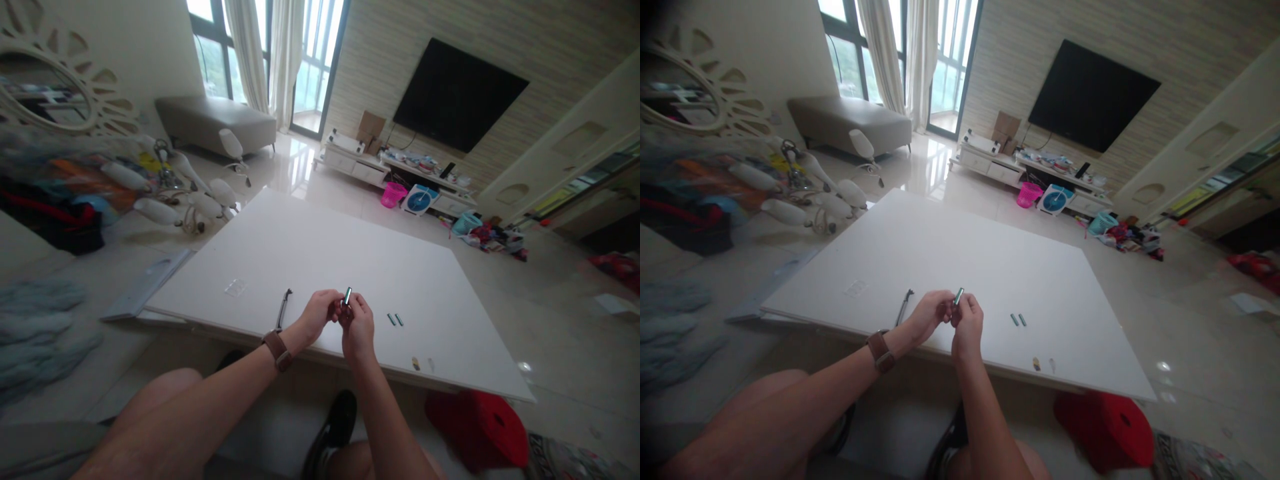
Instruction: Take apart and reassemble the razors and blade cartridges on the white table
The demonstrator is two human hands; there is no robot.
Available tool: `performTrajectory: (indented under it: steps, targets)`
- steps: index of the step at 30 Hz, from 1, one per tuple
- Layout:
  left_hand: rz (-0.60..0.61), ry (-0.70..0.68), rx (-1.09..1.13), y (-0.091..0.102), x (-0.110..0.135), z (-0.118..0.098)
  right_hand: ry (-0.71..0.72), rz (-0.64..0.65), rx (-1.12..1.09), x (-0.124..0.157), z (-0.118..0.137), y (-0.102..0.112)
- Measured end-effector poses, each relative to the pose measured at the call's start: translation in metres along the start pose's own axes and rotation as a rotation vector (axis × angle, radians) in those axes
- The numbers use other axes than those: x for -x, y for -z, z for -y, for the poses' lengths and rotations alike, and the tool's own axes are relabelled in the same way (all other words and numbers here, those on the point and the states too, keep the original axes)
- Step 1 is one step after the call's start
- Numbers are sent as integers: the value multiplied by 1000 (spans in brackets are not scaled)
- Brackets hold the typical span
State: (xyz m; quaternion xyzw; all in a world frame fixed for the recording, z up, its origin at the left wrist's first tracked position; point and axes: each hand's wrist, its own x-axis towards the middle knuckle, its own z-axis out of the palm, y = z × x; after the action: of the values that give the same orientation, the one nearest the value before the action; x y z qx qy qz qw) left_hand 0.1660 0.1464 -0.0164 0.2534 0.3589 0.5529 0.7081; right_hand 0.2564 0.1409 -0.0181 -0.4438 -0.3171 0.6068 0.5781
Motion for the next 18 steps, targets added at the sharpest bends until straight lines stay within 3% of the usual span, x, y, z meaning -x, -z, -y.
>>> performTrajectory:
  steps: [10, 18]
  targets:
    - [114, -1, 126, -1, 2, -2, 24, -11, 8, 0, 0, 3]
    - [126, 8, 142, 0, 1, -1, 25, -6, -1, 0, -1, 3]
